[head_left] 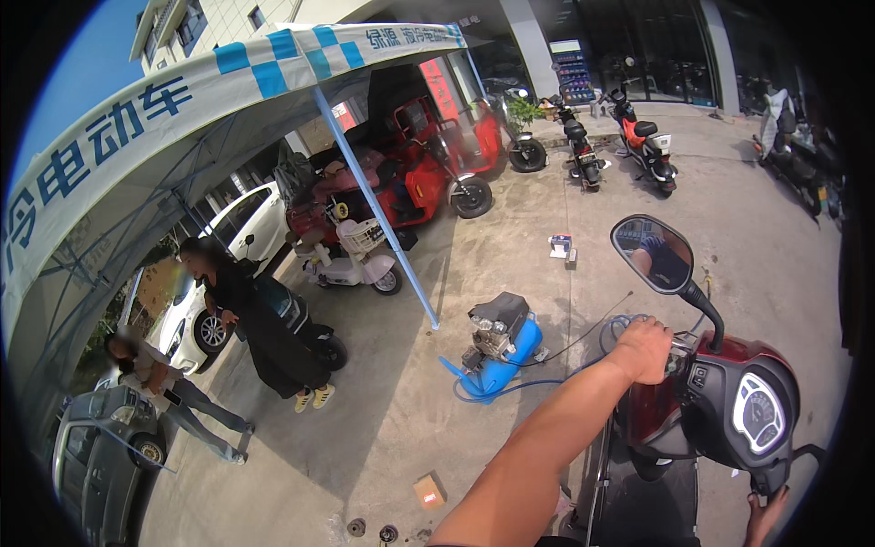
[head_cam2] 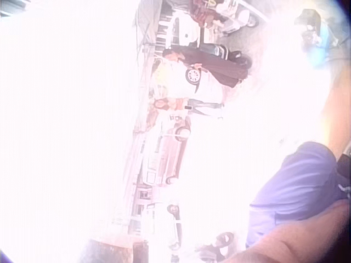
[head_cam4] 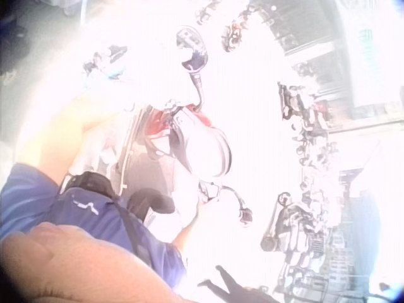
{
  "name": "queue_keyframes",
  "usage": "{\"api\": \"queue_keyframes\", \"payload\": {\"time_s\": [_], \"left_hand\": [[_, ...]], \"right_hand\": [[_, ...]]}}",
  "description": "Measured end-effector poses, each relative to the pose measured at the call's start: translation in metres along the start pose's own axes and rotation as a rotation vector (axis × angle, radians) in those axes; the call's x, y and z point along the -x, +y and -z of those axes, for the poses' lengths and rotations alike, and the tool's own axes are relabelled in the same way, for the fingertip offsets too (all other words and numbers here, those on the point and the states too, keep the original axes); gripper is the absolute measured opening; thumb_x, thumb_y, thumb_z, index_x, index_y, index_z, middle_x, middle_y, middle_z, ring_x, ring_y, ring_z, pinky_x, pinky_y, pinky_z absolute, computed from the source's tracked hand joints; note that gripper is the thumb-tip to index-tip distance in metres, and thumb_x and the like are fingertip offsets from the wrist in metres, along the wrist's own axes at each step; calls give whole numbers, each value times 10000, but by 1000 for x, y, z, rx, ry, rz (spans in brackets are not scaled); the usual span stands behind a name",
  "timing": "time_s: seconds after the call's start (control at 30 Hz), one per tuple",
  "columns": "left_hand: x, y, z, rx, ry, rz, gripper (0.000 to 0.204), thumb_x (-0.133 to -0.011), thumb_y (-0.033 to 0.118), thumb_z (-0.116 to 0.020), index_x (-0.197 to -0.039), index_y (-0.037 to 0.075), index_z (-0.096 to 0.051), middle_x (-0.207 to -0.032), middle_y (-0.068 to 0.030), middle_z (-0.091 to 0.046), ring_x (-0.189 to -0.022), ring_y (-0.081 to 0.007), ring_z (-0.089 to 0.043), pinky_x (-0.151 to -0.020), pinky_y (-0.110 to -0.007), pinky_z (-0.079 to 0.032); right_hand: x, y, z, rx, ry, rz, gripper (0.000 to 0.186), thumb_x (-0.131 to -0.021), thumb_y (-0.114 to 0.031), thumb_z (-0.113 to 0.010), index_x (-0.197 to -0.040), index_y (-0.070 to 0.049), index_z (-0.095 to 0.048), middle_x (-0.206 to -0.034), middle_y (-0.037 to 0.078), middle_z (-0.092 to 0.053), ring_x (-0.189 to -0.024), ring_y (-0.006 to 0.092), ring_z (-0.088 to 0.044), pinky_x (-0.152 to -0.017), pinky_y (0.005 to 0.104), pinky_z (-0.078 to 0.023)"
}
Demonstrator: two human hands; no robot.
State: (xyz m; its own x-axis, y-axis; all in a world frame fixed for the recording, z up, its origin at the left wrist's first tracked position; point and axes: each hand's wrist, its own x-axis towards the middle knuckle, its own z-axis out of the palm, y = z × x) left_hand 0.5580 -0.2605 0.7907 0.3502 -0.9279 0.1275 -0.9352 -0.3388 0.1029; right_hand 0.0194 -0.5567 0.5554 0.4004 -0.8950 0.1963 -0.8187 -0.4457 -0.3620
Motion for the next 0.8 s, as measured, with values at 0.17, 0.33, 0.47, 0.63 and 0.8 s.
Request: {"api": "queue_keyframes", "payload": {"time_s": [0.17,0.33,0.47,0.63,0.8], "left_hand": [[1,3,10,-51,-72,-9,514,-788,252,-686,-1220,-21,-630,-1214,-224,-684,-1223,-356,-607,-1100,-435,-420],[0,5,19,-48,-124,14,568,-782,302,-716,-1240,-20,-615,-1225,-229,-679,-1232,-357,-605,-1124,-444,-404],[-6,5,19,-69,-213,15,654,-788,385,-749,-1268,-28,-583,-1258,-212,-671,-1269,-348,-583,-1143,-454,-390],[-11,6,16,-142,-264,30,713,-786,445,-781,-1286,-18,-570,-1310,-197,-648,-1311,-338,-549,-1159,-449,-380],[-5,8,20,-144,-130,-4,805,-768,447,-799,-1386,3,-536,-1423,-188,-568,-1382,-335,-481,-1187,-444,-365]], "right_hand": [[1,46,-23,-30,90,89,1139,-560,-118,-914,-1520,68,-332,-1571,295,-363,-1451,463,-355,-1213,484,-301],[10,24,-25,-142,215,57,1105,-523,-98,-915,-1476,84,-386,-1486,282,-456,-1354,469,-450,-1166,482,-365],[16,-27,12,-197,176,90,1002,-465,-165,-961,-1313,60,-476,-1255,238,-540,-1150,482,-522,-985,510,-460],[20,-77,47,-62,142,77,983,-447,-360,-975,-1223,38,-520,-1147,224,-559,-1045,474,-547,-878,516,-472],[5,-82,78,-277,-111,76,877,-507,-182,-945,-1273,44,-584,-1149,188,-627,-1084,389,-602,-955,473,-499]]}}
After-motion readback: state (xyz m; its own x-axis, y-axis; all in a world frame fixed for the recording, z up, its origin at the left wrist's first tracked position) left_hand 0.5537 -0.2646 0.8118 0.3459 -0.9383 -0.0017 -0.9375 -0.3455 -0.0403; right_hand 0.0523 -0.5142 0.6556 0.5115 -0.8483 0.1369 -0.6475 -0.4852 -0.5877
